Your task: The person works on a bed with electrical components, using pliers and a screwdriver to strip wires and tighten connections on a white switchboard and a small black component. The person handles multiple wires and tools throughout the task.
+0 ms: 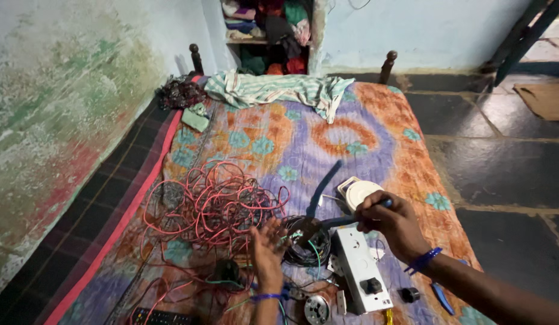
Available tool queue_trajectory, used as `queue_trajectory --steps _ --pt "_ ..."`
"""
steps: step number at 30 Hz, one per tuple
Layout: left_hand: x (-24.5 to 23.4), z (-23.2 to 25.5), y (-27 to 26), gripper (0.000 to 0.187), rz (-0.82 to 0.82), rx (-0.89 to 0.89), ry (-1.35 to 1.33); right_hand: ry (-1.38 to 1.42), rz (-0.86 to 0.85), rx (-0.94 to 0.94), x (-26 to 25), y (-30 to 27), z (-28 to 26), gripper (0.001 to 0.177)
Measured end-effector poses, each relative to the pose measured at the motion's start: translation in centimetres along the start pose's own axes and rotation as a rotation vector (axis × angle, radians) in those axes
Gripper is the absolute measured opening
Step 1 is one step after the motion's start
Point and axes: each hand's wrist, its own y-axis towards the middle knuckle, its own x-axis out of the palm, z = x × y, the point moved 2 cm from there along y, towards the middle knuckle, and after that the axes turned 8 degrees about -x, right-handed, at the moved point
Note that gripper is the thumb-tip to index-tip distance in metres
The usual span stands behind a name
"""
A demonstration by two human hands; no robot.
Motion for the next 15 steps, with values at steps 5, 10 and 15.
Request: queue_trajectory --steps 5,10,15 --pt "10.0 -4.2 -5.8 0.063 -0.338 -0.043 -0.368 0.248 0.18 0.093 -1.9 -1.8 -0.8 0.003" --pt "15.5 -5.5 -8.1 0.057 -0.27 -0.142 -0.31 0.303 0.169 0.153 -3.1 -4.8 0.3 0.007" --pt "16.6 -5.0 -8.5 0.042 -0.125 -0.184 -0.33 -0.16 0.031 0.081 -3.1 -6.3 -1.6 0.019"
